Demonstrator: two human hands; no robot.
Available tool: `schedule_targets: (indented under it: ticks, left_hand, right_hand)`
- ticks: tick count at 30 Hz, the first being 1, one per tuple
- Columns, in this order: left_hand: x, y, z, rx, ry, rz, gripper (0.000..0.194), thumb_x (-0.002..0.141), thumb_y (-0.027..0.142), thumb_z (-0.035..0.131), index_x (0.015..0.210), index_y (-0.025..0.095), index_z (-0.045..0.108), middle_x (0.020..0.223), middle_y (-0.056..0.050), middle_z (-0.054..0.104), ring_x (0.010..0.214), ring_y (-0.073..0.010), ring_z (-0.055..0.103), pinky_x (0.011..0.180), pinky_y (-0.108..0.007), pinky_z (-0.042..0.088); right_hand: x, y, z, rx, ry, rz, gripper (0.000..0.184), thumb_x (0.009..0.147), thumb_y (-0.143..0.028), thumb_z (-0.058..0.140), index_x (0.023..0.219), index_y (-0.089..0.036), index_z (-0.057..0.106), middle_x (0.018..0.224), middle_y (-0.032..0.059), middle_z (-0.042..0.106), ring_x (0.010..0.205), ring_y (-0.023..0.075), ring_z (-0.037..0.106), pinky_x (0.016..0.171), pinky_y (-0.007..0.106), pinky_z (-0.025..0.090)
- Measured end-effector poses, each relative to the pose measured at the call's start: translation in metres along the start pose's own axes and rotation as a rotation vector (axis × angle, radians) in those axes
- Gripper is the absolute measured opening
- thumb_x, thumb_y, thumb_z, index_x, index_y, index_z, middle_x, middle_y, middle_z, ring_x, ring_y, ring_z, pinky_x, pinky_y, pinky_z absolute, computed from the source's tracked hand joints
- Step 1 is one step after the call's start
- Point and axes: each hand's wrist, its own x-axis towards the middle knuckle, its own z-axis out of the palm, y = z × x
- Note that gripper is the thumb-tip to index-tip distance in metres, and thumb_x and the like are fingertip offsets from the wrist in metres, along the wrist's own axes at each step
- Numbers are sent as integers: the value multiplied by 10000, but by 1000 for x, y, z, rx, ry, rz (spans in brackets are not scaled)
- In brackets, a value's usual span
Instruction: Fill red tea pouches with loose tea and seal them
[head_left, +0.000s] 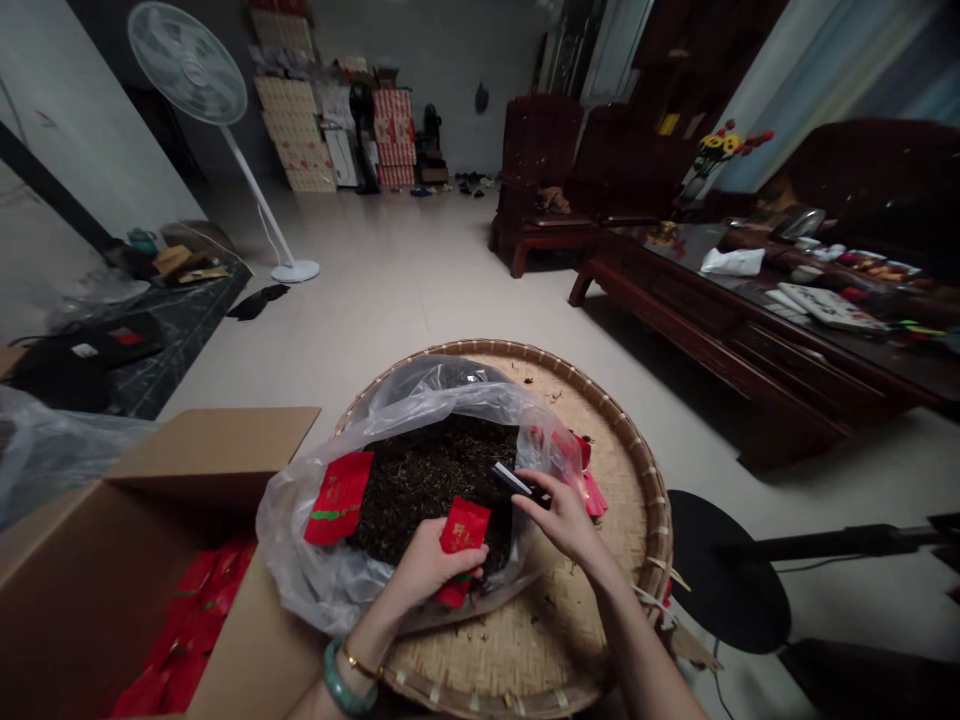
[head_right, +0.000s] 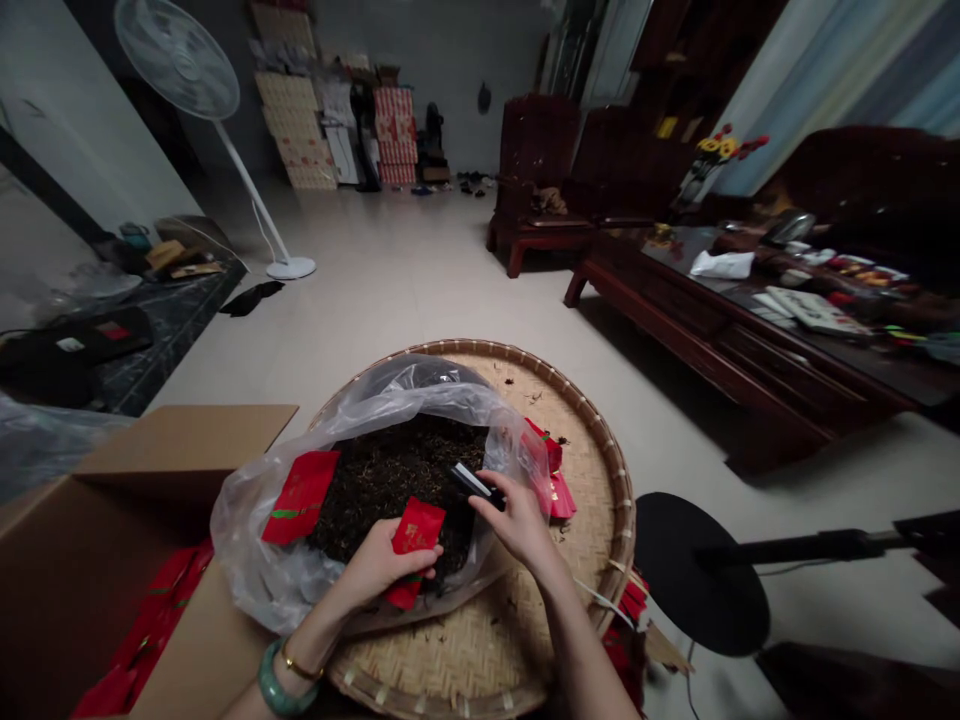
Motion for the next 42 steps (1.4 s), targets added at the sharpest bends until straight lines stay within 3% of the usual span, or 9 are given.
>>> schedule_targets:
  ticks: [4, 7, 11, 15, 20, 28, 31, 35, 42]
  left_hand:
    - [-1, -1, 3, -62, 41, 39, 355, 509, 319, 797, 727, 114, 606, 711, -61, 717, 547, -153, 631, 579, -273, 497]
    - [-2, -1, 6, -55, 52, 68, 338, 527, 312, 783, 738, 112, 611, 712, -66, 720, 552, -155, 629, 591, -281, 501]
    - [-2, -3, 8, 60, 59, 105, 273, 542, 263, 763, 713, 116, 609, 636, -40, 695, 552, -158, 614, 579, -270, 486]
    - [-2, 1, 6, 45, 154, 231, 312, 584, 310, 743, 812, 127, 634, 723, -44, 706, 657, -181, 642, 622, -270, 498]
    - [-3, 9, 4, 52, 276, 349, 212, 691, 350, 666, 688, 141, 704, 727, -65, 718, 716, -186, 641, 699, -263, 492]
    - [-5, 2, 6, -179, 238, 249, 372, 725, 473, 643, 763, 113, 729, 673, -58, 708, 590, -158, 612, 586, -237, 469]
    - [-2, 1, 3, -212, 280, 261, 411, 739, 495, 626, 843, 111, 730, 785, -87, 734, 677, -192, 647, 671, -277, 500]
    - [3, -1, -3, -234, 361, 289, 481, 755, 537, 593, 913, 101, 720, 902, -118, 733, 824, -239, 659, 793, -333, 496]
    - [2, -5, -2, -332, 196, 211, 645, 746, 527, 615, 1260, 145, 533, 1247, -171, 593, 1077, -271, 594, 851, -353, 477]
  right_hand:
    - [0, 22, 2, -223, 154, -69, 421, 711, -320, 678, 1103, -175, 635, 1073, 132, 668, 1012, 307, 576, 882, 465, 442]
    - [-3, 8, 14, -143, 232, -107, 334, 765, -345, 634, 1070, -209, 647, 1053, 108, 666, 1010, 280, 571, 887, 432, 435]
    - [-8, -23, 40, 165, 94, -101, 170, 776, -339, 625, 835, -196, 695, 794, 48, 677, 757, 193, 612, 699, 301, 475]
    - [-13, -36, 53, 256, 70, -86, 207, 757, -304, 656, 594, -176, 653, 625, 19, 628, 623, 154, 567, 613, 265, 435]
    - [-20, -43, 50, 248, 36, -130, 184, 775, -290, 643, 632, -176, 669, 662, 32, 642, 659, 160, 577, 635, 268, 429]
    - [-20, -39, 50, 333, -71, 20, 340, 827, -446, 543, 667, -164, 645, 649, 24, 610, 636, 156, 557, 619, 272, 433]
    - [-25, -31, 57, 486, -143, 120, 365, 835, -515, 498, 905, -183, 632, 732, 21, 623, 669, 159, 578, 604, 270, 460]
    - [-36, -25, 70, 634, -222, 136, 542, 696, -405, 706, 1171, -237, 506, 1095, 55, 609, 946, 199, 594, 753, 301, 507]
    - [-35, -18, 85, 767, -87, 281, 581, 670, -438, 705, 1176, -221, 521, 840, 24, 619, 606, 153, 573, 431, 248, 500]
